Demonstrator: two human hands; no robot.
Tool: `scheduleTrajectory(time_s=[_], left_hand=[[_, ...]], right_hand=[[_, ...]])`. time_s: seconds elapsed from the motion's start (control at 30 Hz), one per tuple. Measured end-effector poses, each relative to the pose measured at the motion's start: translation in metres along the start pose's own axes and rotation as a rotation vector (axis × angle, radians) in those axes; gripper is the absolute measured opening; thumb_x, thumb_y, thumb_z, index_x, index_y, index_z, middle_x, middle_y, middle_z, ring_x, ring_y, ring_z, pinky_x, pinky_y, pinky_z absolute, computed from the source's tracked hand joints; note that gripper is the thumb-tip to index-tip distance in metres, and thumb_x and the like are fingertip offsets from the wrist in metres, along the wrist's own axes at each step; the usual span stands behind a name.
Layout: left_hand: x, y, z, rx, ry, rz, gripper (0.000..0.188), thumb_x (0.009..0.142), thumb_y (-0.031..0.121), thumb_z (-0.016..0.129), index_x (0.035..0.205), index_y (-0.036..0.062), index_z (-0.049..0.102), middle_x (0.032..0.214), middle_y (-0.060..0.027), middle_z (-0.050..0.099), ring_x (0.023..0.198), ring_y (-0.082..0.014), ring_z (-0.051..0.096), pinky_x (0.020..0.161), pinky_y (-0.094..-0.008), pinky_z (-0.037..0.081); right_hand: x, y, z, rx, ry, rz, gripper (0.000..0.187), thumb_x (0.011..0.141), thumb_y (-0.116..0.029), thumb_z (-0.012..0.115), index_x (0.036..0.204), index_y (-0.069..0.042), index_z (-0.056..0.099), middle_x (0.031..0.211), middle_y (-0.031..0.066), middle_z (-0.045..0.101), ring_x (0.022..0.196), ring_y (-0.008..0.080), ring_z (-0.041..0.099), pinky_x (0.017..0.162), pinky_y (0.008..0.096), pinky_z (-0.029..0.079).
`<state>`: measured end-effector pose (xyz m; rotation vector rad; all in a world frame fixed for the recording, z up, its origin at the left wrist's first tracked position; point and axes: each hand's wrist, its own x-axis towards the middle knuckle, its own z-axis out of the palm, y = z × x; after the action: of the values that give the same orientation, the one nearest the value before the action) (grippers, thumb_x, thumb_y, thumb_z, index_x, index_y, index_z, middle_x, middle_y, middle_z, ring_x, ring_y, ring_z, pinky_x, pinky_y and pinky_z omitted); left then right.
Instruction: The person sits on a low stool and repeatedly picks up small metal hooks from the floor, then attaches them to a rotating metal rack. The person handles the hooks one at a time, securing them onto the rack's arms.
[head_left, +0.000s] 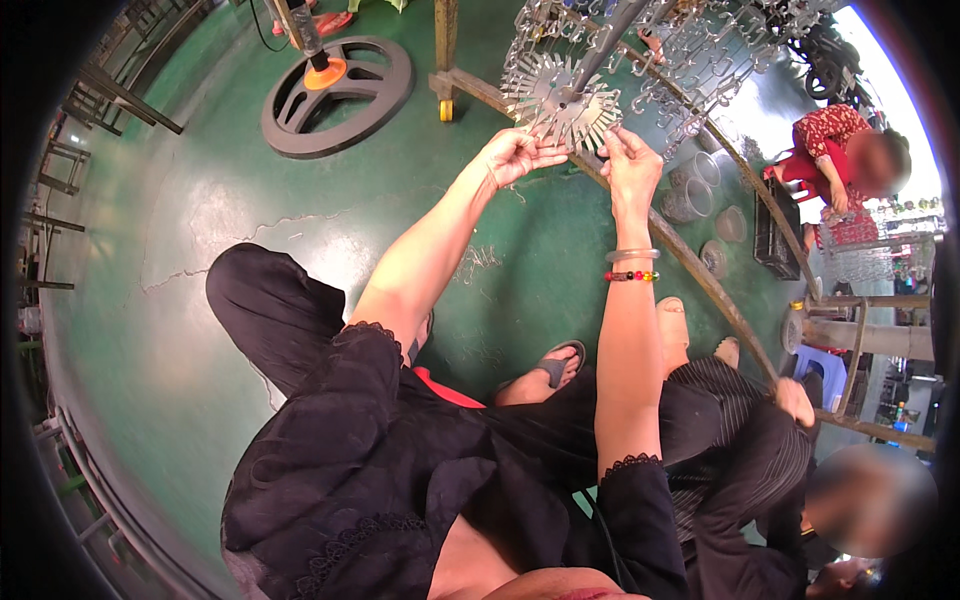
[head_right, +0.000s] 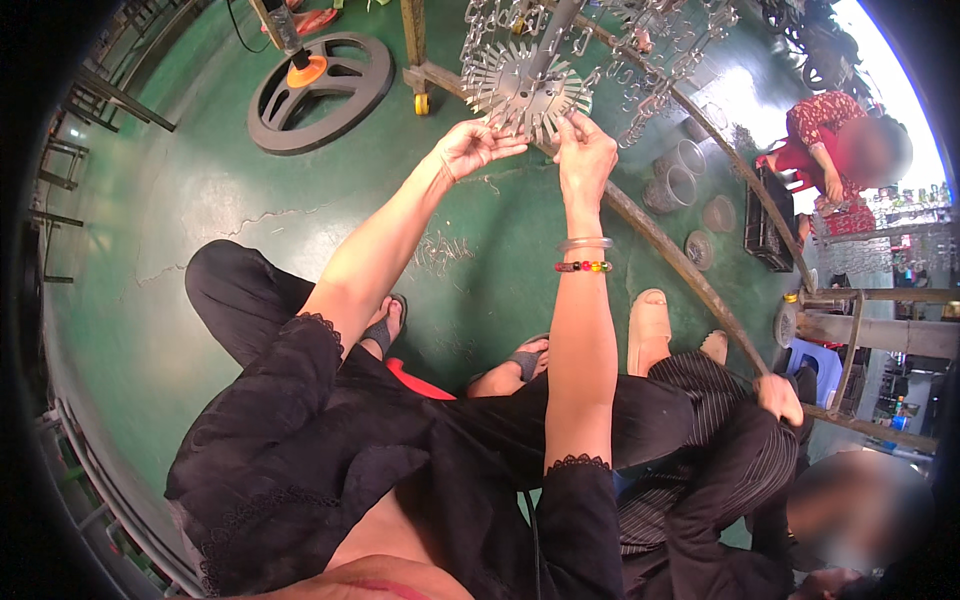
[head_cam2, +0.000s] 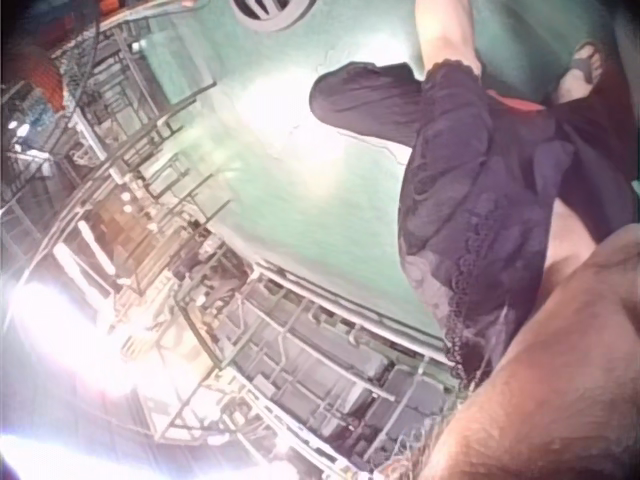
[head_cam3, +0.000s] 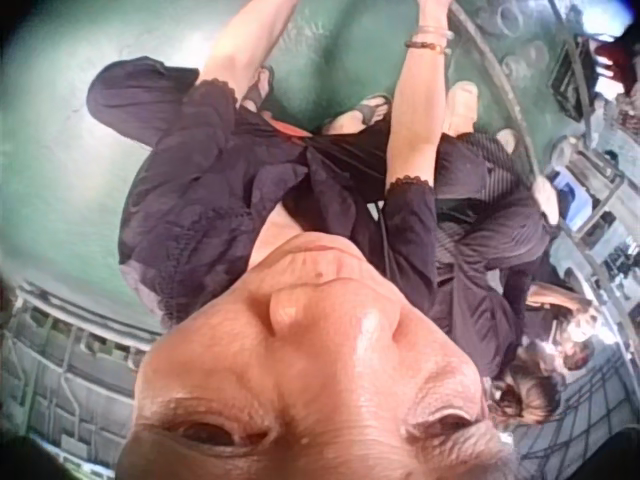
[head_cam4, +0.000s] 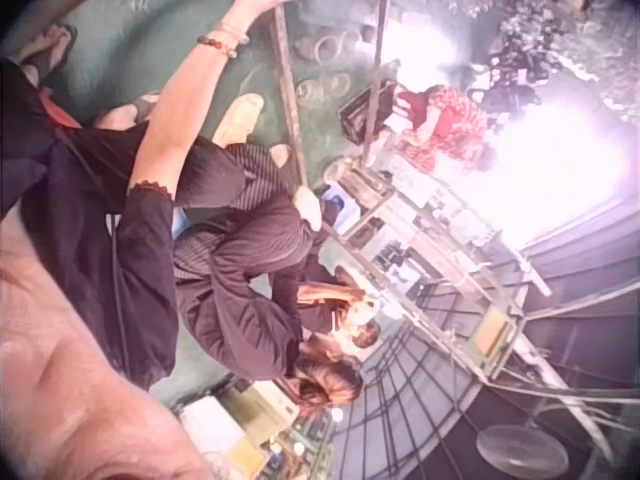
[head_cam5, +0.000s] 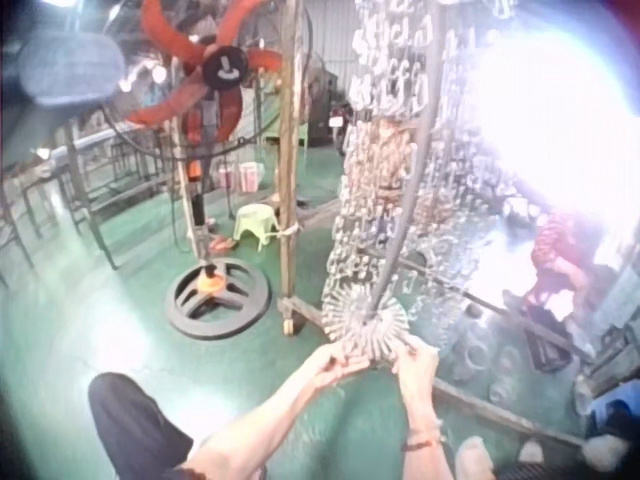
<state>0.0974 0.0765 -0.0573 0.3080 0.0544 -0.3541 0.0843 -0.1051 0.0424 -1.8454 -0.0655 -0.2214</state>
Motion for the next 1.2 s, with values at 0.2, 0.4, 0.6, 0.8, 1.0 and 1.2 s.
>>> scheduleTrajectory(time_s=[0.2, 0.4, 0.6, 0.8, 1.0, 1.2], left_hand=[[0.002, 0.000, -0.009, -0.022, -0.026, -0.003, 0.060, 0.064, -0.016, 0.039, 0.123, -0.0075, 0.036, 0.123, -0.0295, 0.045, 0.121, -0.0486, 0.041, 0.107, -0.0586, 0.031], [0.002, 0.000, -0.004, 0.008, -0.067, -0.016, 0.062, 0.063, -0.014, 0.041, 0.124, -0.0061, 0.033, 0.123, -0.0301, 0.044, 0.123, -0.0495, 0.039, 0.107, -0.0587, 0.030], [-0.004, 0.002, -0.007, 0.046, -0.048, -0.050, 0.073, 0.064, -0.012, 0.042, 0.133, -0.0067, 0.018, 0.132, -0.0335, 0.037, 0.125, -0.0495, 0.036, 0.107, -0.0565, 0.031], [-0.028, -0.017, -0.034, 0.221, -0.002, -0.286, 0.070, 0.068, -0.010, 0.041, 0.137, -0.0076, 0.028, 0.137, -0.0296, 0.037, 0.123, -0.0431, 0.042, 0.102, -0.0509, 0.040], [-0.049, -0.060, 0.032, 0.812, 0.041, -0.115, 0.038, 0.090, 0.017, 0.056, 0.124, 0.0008, 0.052, 0.111, -0.0135, 0.063, 0.100, -0.0225, 0.062, 0.078, -0.0332, 0.054], [-0.044, -0.072, 0.104, 0.914, -0.006, 0.361, 0.031, 0.090, 0.022, 0.061, 0.115, 0.0023, 0.060, 0.103, -0.0043, 0.064, 0.092, -0.0102, 0.059, 0.071, -0.0255, 0.052]], right_hand=[[-0.011, -0.004, 0.003, -0.056, 0.092, -0.047, 0.019, 0.083, -0.013, 0.066, 0.095, 0.001, 0.070, 0.069, 0.0062, 0.067, 0.055, 0.0079, 0.057, 0.052, 0.0249, 0.045], [-0.019, 0.014, 0.007, -0.074, 0.271, -0.184, 0.017, 0.082, -0.011, 0.066, 0.095, 0.001, 0.069, 0.079, 0.0122, 0.067, 0.071, 0.0171, 0.063, 0.068, 0.0304, 0.048], [-0.026, 0.019, 0.016, 0.037, 0.378, -0.164, 0.016, 0.085, -0.010, 0.064, 0.096, 0.002, 0.069, 0.080, 0.0085, 0.068, 0.067, 0.0122, 0.061, 0.060, 0.0252, 0.047], [-0.030, 0.016, 0.015, 0.191, 0.416, -0.135, 0.014, 0.085, -0.007, 0.065, 0.095, 0.002, 0.068, 0.079, 0.0045, 0.067, 0.062, 0.0062, 0.057, 0.053, 0.0189, 0.045], [-0.041, 0.029, -0.002, 0.008, 0.444, -0.219, 0.011, 0.085, -0.008, 0.065, 0.091, 0.001, 0.067, 0.077, 0.0027, 0.065, 0.065, 0.0067, 0.058, 0.056, 0.0195, 0.046], [-0.062, 0.021, 0.001, -0.025, 0.401, -0.314, 0.007, 0.083, -0.001, 0.066, 0.089, 0.001, 0.066, 0.082, 0.0026, 0.061, 0.065, 0.0059, 0.054, 0.058, 0.0203, 0.046]])
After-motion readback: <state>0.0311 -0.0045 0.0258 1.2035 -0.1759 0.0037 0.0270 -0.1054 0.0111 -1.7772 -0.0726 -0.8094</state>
